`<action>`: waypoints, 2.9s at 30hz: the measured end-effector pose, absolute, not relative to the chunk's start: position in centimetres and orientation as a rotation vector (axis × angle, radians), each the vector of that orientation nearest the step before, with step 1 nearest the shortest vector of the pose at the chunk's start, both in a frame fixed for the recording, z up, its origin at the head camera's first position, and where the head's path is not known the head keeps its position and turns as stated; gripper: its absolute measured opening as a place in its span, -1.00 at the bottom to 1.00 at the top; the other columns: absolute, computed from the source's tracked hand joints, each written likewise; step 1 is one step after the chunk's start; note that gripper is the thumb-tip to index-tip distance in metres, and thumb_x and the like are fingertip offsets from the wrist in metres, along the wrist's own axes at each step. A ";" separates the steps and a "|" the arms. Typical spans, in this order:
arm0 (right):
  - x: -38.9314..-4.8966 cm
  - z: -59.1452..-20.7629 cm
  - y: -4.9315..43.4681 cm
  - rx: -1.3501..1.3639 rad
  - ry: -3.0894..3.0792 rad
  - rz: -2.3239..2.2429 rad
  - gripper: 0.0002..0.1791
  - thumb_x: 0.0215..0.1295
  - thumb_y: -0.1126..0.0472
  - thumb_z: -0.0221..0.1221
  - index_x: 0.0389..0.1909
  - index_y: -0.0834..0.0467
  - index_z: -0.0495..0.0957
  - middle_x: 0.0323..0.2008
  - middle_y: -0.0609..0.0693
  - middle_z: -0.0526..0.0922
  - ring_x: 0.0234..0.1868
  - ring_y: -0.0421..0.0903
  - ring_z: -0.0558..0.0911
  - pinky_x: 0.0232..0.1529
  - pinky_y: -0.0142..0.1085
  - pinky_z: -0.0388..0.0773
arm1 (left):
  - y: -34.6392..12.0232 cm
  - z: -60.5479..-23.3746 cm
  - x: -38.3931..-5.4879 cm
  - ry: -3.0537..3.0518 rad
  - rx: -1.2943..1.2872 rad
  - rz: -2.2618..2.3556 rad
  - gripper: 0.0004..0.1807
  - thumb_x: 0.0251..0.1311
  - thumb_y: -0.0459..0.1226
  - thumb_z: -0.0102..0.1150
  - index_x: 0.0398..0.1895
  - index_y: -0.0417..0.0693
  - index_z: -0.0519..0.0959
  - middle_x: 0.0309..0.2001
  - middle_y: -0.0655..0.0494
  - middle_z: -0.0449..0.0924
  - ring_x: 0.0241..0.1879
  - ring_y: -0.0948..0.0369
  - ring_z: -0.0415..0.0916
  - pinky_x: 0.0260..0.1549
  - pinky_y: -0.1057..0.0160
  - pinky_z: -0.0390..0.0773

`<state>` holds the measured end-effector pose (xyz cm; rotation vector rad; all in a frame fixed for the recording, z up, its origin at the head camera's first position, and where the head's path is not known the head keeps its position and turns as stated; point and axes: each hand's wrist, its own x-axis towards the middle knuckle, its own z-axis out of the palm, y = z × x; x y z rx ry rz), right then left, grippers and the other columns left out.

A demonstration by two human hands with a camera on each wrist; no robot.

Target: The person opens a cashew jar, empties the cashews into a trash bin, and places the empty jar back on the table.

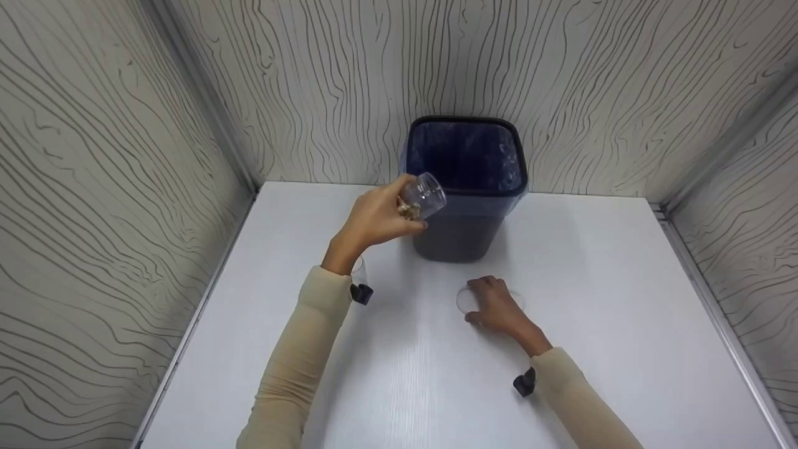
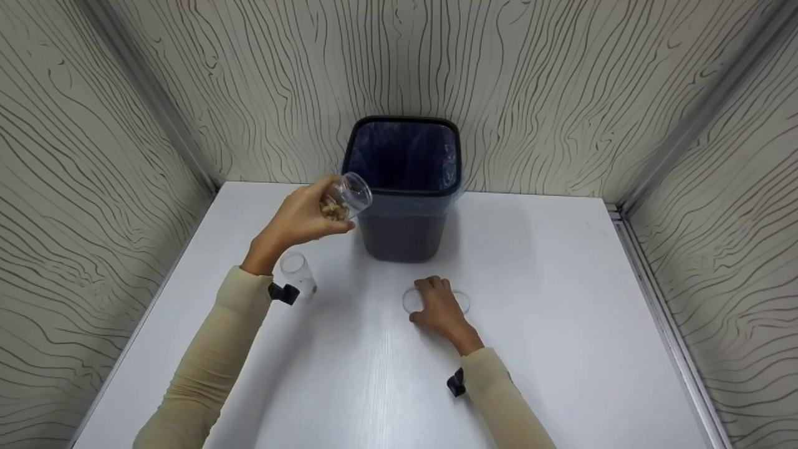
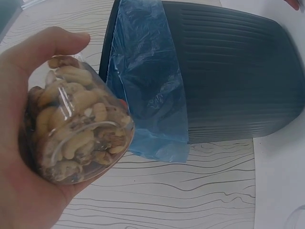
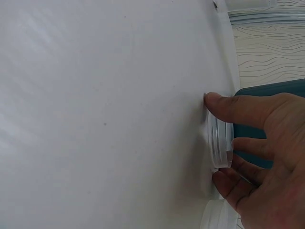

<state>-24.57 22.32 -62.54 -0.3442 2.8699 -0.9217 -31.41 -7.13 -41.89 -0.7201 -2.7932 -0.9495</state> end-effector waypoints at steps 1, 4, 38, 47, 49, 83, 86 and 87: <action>-24.6 -62.5 22.3 -0.350 2.870 -0.918 -0.20 0.07 0.27 0.54 0.36 0.35 0.49 0.35 0.36 0.46 0.36 0.30 0.41 0.43 0.17 0.43 | -7.1 -41.9 -31.4 -2.795 -0.719 -0.950 -0.18 0.04 0.02 0.52 0.43 0.18 0.46 -0.09 0.06 0.76 -0.19 0.10 0.69 -0.18 -0.01 0.66; -24.5 -62.5 22.3 -0.383 2.877 -0.903 -0.20 0.07 0.26 0.54 0.36 0.38 0.49 0.34 0.36 0.47 0.36 0.31 0.42 0.42 0.18 0.43 | -7.1 -41.9 -31.5 -2.801 -0.715 -0.950 -0.16 0.05 0.01 0.53 0.45 0.16 0.45 -0.07 0.03 0.77 -0.17 0.08 0.70 -0.16 -0.03 0.67; -25.2 -59.6 22.6 -0.389 2.887 -1.124 -0.50 0.45 0.17 0.33 0.29 0.35 0.56 0.20 0.25 0.63 0.20 0.24 0.57 0.22 0.15 0.55 | -7.6 -41.3 -32.7 -2.783 -0.709 -0.941 -0.16 0.03 -0.01 0.52 0.44 0.09 0.46 -0.13 0.04 0.78 -0.21 0.09 0.68 -0.23 -0.02 0.66; -25.2 -58.0 22.3 -0.434 2.903 -1.176 -0.65 0.47 0.22 0.30 0.18 0.27 0.64 0.08 0.17 0.72 0.09 0.20 0.68 0.08 0.05 0.61 | -7.6 -41.4 -33.0 -2.785 -0.704 -0.947 -0.19 0.02 0.00 0.52 0.40 0.10 0.47 -0.13 0.04 0.77 -0.20 0.09 0.69 -0.22 -0.01 0.65; -25.2 -57.5 22.3 -0.435 2.915 -1.175 -0.66 0.48 0.22 0.30 0.17 0.27 0.65 0.06 0.16 0.73 0.06 0.18 0.69 0.05 0.01 0.62 | -7.6 -41.3 -33.0 -2.787 -0.707 -0.949 -0.19 0.02 0.00 0.52 0.39 0.11 0.47 -0.12 0.04 0.78 -0.19 0.09 0.70 -0.21 -0.01 0.66; -27.0 -47.8 21.6 -0.629 3.079 -1.225 -0.78 0.50 0.21 0.30 0.08 0.17 0.69 -0.11 0.03 0.73 -0.12 -0.09 0.64 -0.11 -0.20 0.59 | -7.6 -40.6 -34.4 -2.796 -0.698 -0.925 -0.13 0.03 0.02 0.53 0.46 0.07 0.44 -0.08 -0.01 0.80 -0.12 0.03 0.74 -0.11 -0.05 0.69; -27.2 -47.2 21.6 -0.632 3.090 -1.239 -0.77 0.50 0.22 0.30 0.08 0.19 0.68 -0.10 0.05 0.72 -0.11 -0.07 0.64 -0.10 -0.21 0.57 | -7.6 -40.6 -34.5 -2.799 -0.703 -0.927 -0.13 0.03 0.03 0.52 0.45 0.08 0.44 -0.06 -0.02 0.80 -0.13 0.04 0.74 -0.12 -0.05 0.69; -27.3 -47.0 21.7 -0.635 3.095 -1.243 -0.77 0.50 0.23 0.30 0.08 0.19 0.68 -0.09 0.06 0.71 -0.11 -0.06 0.64 -0.10 -0.21 0.57 | -7.7 -40.6 -34.5 -2.801 -0.703 -0.930 -0.14 0.03 0.03 0.52 0.45 0.09 0.44 -0.06 -0.02 0.80 -0.13 0.04 0.74 -0.13 -0.04 0.69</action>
